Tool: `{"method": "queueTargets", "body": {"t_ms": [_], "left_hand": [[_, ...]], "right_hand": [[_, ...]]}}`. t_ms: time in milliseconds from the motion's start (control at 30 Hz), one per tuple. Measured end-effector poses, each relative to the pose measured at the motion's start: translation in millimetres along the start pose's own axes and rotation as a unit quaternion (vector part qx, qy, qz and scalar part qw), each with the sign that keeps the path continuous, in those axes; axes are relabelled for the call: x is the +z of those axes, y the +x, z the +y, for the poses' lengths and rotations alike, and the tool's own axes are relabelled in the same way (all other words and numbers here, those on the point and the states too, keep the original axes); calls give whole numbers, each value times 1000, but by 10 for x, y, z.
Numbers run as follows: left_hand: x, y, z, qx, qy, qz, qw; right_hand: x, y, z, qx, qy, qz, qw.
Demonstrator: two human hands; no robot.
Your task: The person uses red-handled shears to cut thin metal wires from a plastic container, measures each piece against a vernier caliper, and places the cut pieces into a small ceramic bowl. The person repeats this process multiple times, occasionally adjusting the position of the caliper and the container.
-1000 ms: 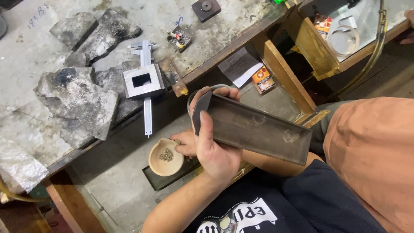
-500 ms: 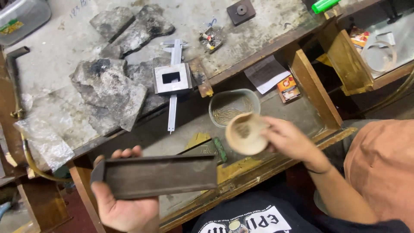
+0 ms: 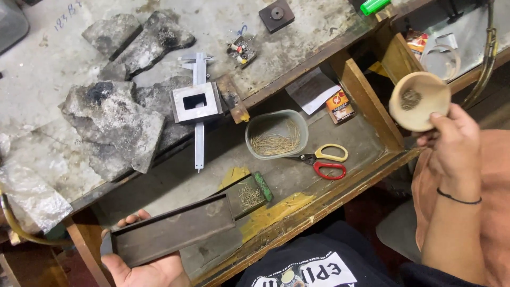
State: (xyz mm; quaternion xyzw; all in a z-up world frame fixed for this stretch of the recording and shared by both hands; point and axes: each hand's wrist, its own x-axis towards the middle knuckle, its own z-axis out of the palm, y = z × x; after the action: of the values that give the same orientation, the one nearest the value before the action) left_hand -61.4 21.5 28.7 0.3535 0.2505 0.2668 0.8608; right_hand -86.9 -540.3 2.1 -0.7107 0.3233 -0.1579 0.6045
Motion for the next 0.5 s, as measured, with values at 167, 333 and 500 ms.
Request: {"method": "queueTargets", "body": {"t_ms": [167, 333, 500], "left_hand": [[41, 36, -5, -31, -60, 25, 997], [-124, 117, -102, -15, -62, -42, 997], [-114, 164, -136, 6, -82, -91, 992]], "right_hand": [[-167, 131, 123, -18, -1, 31, 999], [-340, 326, 319, 2, -1, 62, 998], [-1237, 1145, 1578, 76, -19, 51, 996]]}}
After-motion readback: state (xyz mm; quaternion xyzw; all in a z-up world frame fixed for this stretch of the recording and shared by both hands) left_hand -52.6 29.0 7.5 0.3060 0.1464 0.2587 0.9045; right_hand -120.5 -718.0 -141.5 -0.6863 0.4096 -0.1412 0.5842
